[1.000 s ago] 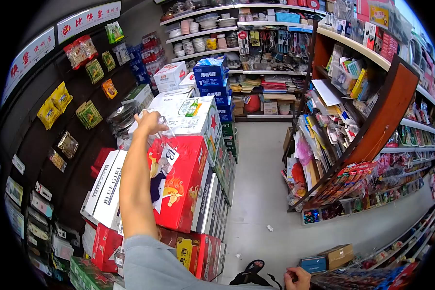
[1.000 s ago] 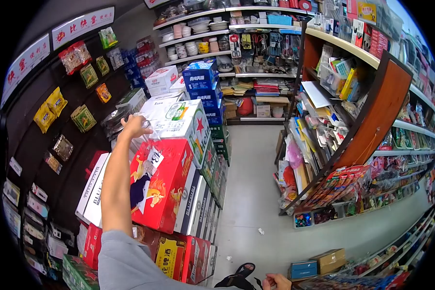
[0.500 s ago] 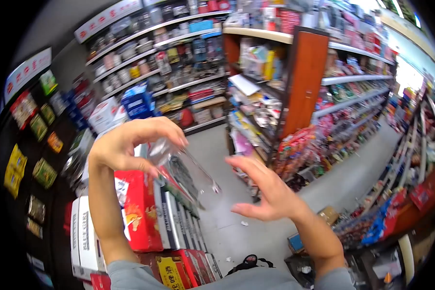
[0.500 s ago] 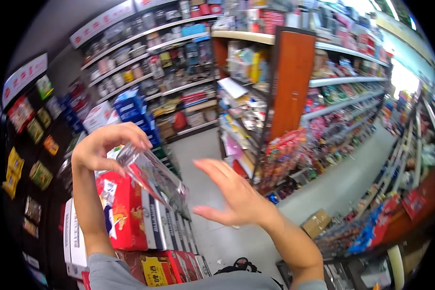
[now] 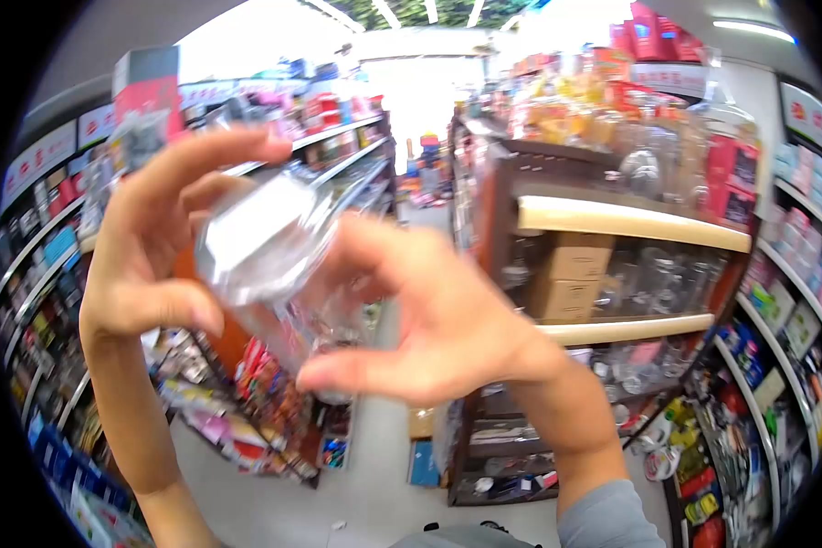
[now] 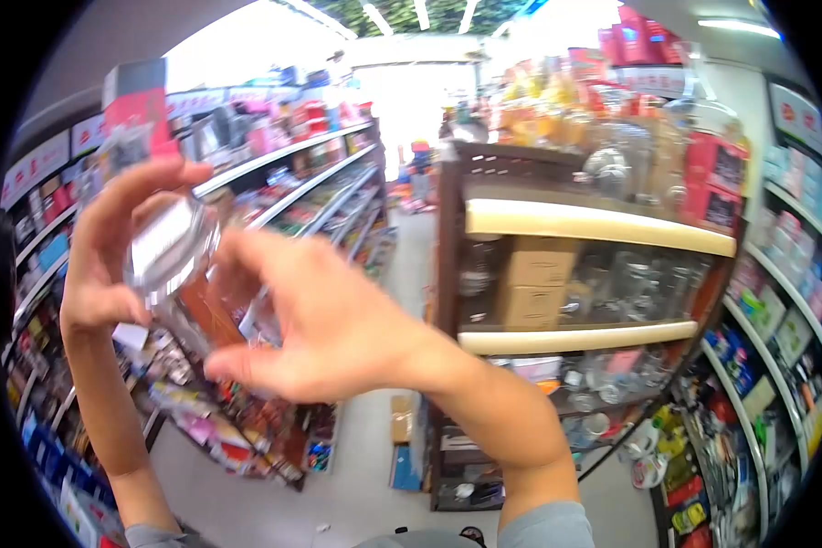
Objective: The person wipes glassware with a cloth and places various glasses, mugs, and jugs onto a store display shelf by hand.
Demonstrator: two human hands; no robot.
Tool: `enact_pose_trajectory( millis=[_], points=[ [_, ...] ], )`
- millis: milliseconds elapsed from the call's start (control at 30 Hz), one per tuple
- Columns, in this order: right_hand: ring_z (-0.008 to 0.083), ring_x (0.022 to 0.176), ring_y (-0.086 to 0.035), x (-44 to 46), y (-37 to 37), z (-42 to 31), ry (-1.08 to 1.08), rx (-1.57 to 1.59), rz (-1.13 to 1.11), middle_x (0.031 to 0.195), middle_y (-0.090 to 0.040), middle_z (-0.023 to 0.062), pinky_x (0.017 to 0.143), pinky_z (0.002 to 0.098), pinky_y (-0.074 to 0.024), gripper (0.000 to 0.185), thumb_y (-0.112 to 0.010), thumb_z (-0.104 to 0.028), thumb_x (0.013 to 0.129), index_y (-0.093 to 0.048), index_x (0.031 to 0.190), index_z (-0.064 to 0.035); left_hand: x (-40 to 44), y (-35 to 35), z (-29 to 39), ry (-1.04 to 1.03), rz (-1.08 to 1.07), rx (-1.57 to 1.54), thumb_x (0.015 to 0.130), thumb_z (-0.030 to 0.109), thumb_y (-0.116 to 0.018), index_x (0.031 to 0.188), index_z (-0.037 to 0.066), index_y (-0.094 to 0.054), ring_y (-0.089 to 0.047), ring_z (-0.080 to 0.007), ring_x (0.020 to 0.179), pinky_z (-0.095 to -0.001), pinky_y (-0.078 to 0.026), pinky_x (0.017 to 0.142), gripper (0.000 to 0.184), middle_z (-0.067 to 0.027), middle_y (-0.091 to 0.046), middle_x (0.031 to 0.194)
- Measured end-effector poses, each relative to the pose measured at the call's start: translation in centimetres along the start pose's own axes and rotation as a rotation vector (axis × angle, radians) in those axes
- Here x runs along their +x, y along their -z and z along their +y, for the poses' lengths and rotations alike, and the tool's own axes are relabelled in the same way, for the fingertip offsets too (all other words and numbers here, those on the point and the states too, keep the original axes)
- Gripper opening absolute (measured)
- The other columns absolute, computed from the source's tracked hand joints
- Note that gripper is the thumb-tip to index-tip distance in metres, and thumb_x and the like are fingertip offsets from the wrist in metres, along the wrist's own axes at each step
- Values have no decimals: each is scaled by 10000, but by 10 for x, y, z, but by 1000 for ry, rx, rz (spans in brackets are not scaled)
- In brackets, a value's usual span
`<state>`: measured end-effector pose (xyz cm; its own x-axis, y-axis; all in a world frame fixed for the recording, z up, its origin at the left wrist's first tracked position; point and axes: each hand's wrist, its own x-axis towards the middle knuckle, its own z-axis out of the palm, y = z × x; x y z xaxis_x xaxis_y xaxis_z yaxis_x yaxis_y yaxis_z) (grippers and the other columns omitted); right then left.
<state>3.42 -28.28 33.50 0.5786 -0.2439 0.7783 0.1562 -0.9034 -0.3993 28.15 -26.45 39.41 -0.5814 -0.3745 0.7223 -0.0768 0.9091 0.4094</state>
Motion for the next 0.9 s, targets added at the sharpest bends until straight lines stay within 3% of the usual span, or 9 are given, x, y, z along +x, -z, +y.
enact_pose_trajectory(
  millis=[33,200,300,433,500,600,667,800,900],
  points=[
    [192,848,-648,-2,26,-15,24,-152,97,921,-660,134,746,332,-523,495,-850,-207,691,-565,1028,17,21,-12,-6,-39,142,84,569,468,-918,1420,-47,-420,-606,-313,1187,-412,-495,999,1113,-229,-568,1321],
    [228,981,-663,9,139,-51,-89,-620,422,1071,-657,185,809,340,-568,618,-834,-155,737,-511,1211,75,135,-84,-14,-133,176,39,835,370,-738,1368,-63,-470,-667,-251,1031,-303,-550,821,737,-216,-631,1217],
    [251,964,-667,13,196,-35,-221,-742,490,1058,-656,228,800,354,-553,609,-792,-145,718,-511,1189,119,201,-130,-35,-104,301,216,783,477,-770,1329,-104,-481,-676,-264,945,-304,-534,739,848,-236,-658,1119],
    [313,958,-682,3,254,14,-384,-1083,581,1054,-669,238,840,386,-534,579,-780,-225,704,-557,1129,98,280,-174,-82,115,318,280,795,373,-796,1249,-133,-522,-683,-223,858,-331,-547,708,733,-188,-697,952],
    [366,1006,-677,-2,269,27,-551,-975,548,1045,-679,284,871,400,-527,595,-784,-271,689,-592,1115,98,299,-190,-100,227,263,245,815,313,-782,1154,-124,-605,-683,-240,874,-322,-539,758,580,-216,-698,981],
    [398,1022,-665,-8,283,50,-660,-1080,478,1058,-662,319,881,410,-526,640,-778,-257,691,-560,1153,130,317,-209,-130,351,291,304,770,399,-762,1007,-52,-707,-708,-343,908,-396,-552,829,512,-255,-702,997],
    [424,1033,-654,-8,281,48,-879,-1161,385,1047,-648,347,891,439,-517,647,-730,-188,723,-492,1201,177,328,-217,-143,504,110,219,778,385,-762,992,-69,-704,-723,-335,769,-398,-586,683,506,-240,-711,941],
    [491,973,-618,-26,268,21,-621,-1207,353,961,-641,346,840,502,-498,370,-623,-70,788,-489,1084,106,347,-239,-175,593,119,158,768,313,-783,899,-88,-696,-690,-293,581,-410,-579,488,431,-191,-716,840],
    [489,929,-608,-50,252,1,-347,-1251,207,958,-645,306,840,523,-483,355,-605,-22,822,-512,1150,76,377,-251,-232,601,51,86,772,214,-764,856,-79,-691,-680,-282,556,-407,-586,493,313,-204,-713,830]
  ],
)
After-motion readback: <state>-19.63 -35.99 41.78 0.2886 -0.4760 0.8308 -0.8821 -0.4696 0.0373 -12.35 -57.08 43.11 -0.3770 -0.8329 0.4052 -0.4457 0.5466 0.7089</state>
